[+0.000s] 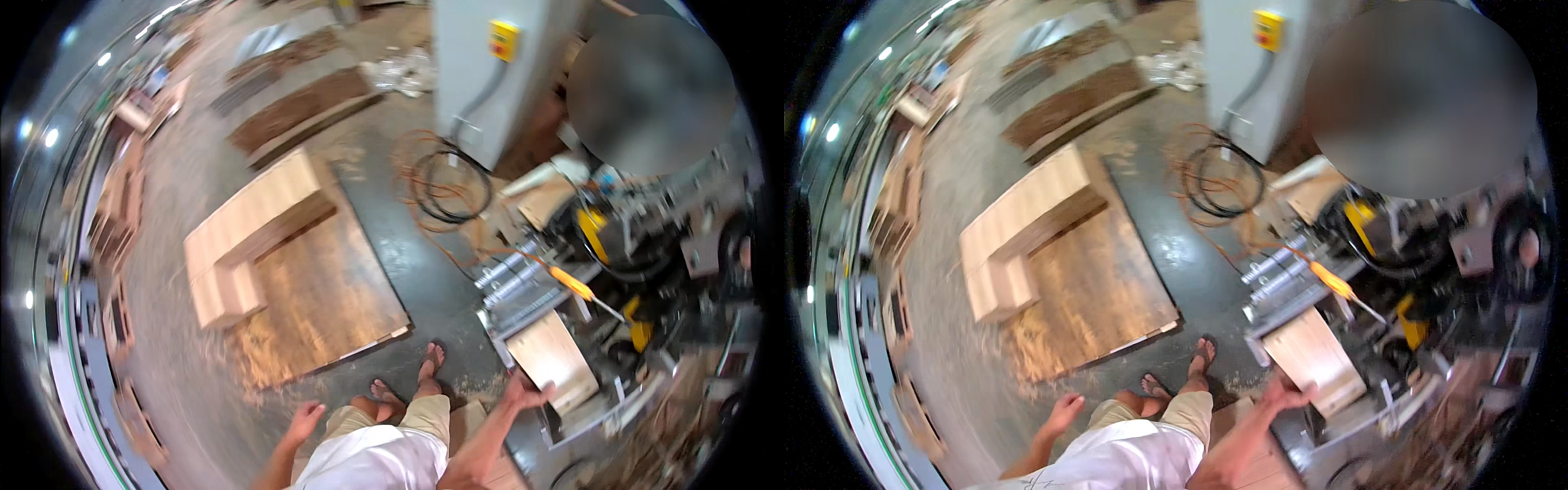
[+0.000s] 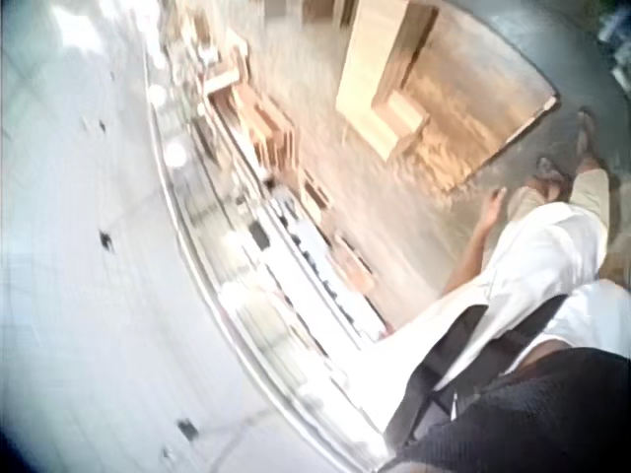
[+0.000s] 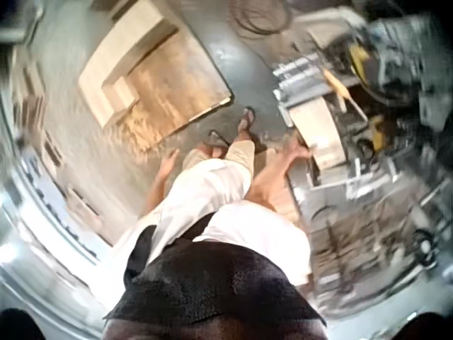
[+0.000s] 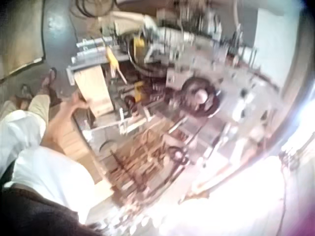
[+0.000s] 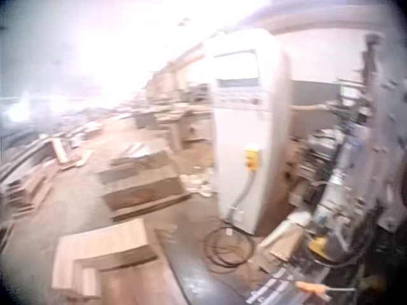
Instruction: The person picks up stacks of wooden boards from a pallet, checks a paper document, and then places the boards into a machine for processing.
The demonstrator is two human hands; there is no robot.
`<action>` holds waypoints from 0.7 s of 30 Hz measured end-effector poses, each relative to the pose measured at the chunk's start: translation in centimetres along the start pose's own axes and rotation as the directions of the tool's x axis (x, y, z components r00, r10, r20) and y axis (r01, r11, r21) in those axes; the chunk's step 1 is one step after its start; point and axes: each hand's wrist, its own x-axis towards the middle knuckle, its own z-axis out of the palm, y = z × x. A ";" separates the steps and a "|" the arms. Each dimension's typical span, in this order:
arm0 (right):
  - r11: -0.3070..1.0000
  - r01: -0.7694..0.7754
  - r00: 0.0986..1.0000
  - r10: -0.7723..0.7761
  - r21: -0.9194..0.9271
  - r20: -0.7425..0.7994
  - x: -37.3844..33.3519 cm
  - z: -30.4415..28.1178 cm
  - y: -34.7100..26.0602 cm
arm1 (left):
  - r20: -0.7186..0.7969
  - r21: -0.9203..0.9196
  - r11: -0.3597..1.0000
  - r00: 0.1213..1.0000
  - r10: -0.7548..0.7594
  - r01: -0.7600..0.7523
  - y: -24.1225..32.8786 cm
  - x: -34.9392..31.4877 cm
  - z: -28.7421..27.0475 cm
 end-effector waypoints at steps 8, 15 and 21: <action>0.990 0.091 0.974 -0.066 -0.106 0.219 -1.1 6.1 -4.3 | 0.064 -0.194 0.972 0.987 0.145 -0.131 -6.5 9.1 7.8; 0.891 0.260 0.937 -0.140 -0.372 0.319 -10.1 9.8 -5.6 | -0.045 -0.168 0.979 0.993 0.105 -0.112 -15.2 13.2 6.6; 0.588 0.337 0.939 -0.149 -0.735 0.311 -19.8 6.6 -1.9 | 0.038 -0.231 0.954 0.978 0.205 -0.191 -12.5 13.2 2.6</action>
